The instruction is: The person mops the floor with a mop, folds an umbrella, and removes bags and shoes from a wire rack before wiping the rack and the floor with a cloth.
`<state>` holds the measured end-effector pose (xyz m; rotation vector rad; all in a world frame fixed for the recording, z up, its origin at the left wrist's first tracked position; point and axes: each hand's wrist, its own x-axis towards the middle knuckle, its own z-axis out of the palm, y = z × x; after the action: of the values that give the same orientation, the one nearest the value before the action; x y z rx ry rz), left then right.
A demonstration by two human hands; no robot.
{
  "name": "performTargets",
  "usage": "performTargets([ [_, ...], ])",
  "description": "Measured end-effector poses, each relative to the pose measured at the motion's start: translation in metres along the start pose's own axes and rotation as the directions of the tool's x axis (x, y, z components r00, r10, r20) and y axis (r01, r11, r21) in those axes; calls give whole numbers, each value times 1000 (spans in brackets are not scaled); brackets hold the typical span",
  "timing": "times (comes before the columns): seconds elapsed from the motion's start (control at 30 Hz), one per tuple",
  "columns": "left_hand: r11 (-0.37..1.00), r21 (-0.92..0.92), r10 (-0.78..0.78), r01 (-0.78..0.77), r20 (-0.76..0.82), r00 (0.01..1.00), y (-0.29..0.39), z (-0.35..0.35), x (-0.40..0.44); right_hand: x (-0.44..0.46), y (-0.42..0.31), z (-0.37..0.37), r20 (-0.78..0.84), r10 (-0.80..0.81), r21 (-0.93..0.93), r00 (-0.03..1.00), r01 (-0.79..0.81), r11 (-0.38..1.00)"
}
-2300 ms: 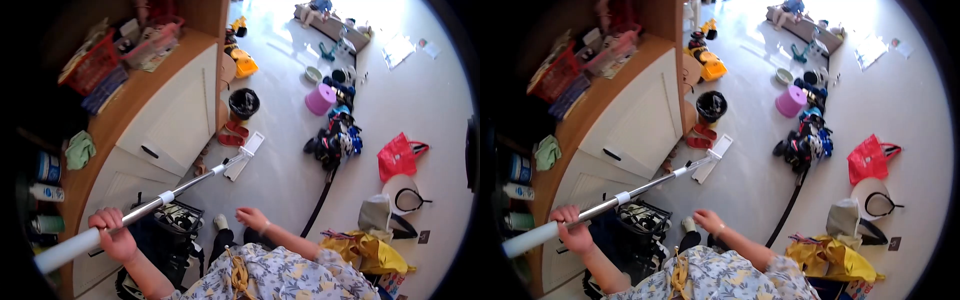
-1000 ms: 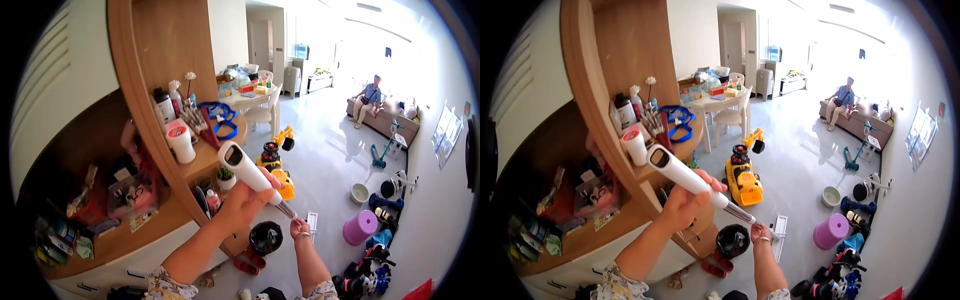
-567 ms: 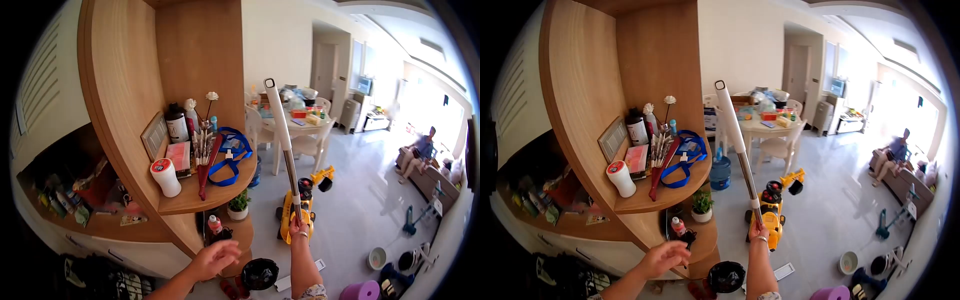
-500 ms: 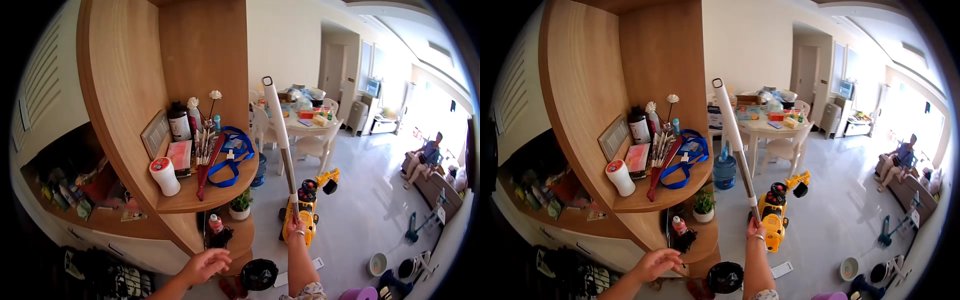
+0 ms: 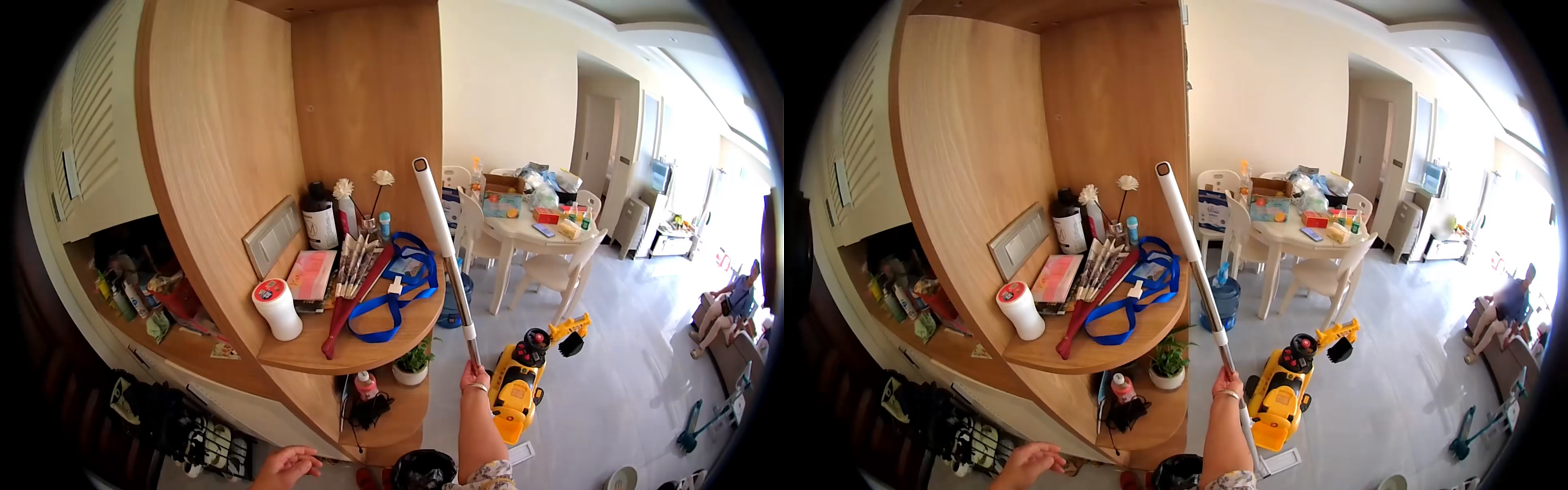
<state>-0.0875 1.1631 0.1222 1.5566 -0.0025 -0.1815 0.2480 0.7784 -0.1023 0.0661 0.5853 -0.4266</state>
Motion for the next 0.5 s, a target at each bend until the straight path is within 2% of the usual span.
performTargets([
  [0.07,998,59,42,-37,-89,995,1,7,1,6,3,6,-5,-5,-10,1000,5,1000],
  [0.13,997,80,-10,16,-66,998,0,-4,3,12,5,3,-16,-17,-15,1000,17,1000],
  [0.17,992,96,-73,76,-35,997,-4,-6,2,16,2,-1,69,-5,2,998,4,1000],
  [0.2,997,75,-29,30,-18,999,-15,-8,5,33,0,-14,148,24,1,989,-24,1000],
  [0.3,1000,30,-2,2,-5,1000,-26,-14,-2,54,-17,-31,197,224,-151,955,-196,969],
  [0.37,985,172,22,-13,-50,999,-23,-20,-19,50,-33,-34,180,379,-202,908,-343,917],
  [0.43,985,142,-74,94,-142,987,-26,-28,-46,46,-50,-46,144,490,-238,860,-450,860],
  [0.47,989,100,-86,110,-217,972,-36,-37,-66,18,-56,-45,168,411,-305,896,-349,886],
  [0.5,983,98,-119,155,-303,946,-47,-46,-84,6,-68,-58,253,521,-399,815,-403,824],
])
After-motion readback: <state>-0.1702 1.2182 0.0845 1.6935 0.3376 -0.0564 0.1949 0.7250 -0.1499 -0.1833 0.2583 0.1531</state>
